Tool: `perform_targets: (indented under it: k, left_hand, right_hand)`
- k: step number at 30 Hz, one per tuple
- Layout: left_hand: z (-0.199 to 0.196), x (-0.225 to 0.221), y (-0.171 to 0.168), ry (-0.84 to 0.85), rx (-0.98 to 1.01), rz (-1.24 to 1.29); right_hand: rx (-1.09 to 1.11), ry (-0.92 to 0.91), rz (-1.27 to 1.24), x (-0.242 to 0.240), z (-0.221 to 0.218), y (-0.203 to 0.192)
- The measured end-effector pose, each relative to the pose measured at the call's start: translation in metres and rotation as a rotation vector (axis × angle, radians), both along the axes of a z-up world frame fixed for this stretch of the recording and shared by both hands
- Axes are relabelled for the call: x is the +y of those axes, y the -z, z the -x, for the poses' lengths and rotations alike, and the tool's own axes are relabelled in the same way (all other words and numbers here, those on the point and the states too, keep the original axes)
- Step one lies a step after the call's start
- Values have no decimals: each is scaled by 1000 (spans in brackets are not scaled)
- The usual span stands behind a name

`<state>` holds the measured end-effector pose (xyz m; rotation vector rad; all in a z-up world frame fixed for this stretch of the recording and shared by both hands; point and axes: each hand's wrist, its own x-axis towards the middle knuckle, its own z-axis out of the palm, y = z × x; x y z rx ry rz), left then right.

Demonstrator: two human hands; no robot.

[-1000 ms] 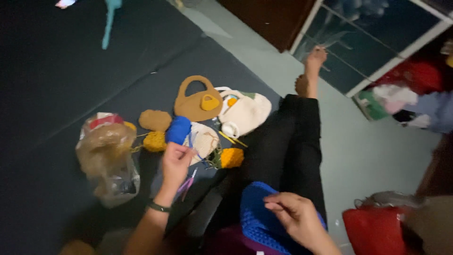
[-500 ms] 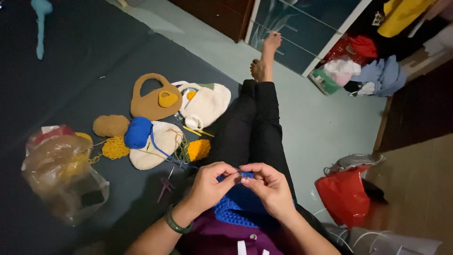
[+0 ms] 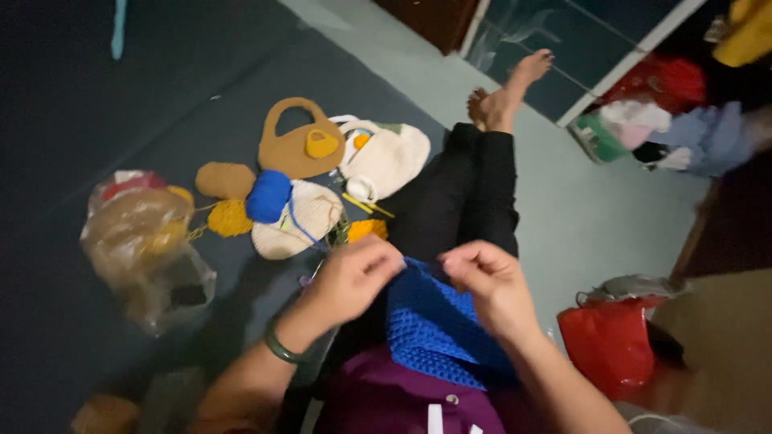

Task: Crocheting a small blue bag using a crochet hook and yarn while sitting on the floor.

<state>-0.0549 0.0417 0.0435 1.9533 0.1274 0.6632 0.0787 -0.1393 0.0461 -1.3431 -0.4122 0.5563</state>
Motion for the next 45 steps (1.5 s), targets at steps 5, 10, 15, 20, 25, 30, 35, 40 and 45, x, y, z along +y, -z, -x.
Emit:
perform_targets:
  k: [5,10,15,20,25,30,35,40,45]
  left_hand:
    - [33,63,-24,-536,79,-33]
    - [59,144,52,-895,344,-35]
    - [47,208,209,-600,856,-12]
    - [43,214,279,-568,1037,13]
    - [51,205,293,-803,971,172]
    - [56,204,371,-1241,738,195]
    - [49,189,352,-1229,590,397]
    - [42,173,275,-995,534,507]
    - [25,132,202,-469,435,118]
  right_hand:
    - [59,-93,6,39,-19,-16]
    - [77,-239,160,84,-30,9]
    - [134,-328,375,110,-41,86]
    - [158,-341,438,122,-40,117]
    - [264,-382,463,121,-40,126]
    - [411,-381,424,123,-38,113]
    - [363,-449,520,146,-37,115]
    - [212,-439,539,211,-43,189]
    - [-262,-536,659,235,-17,186]
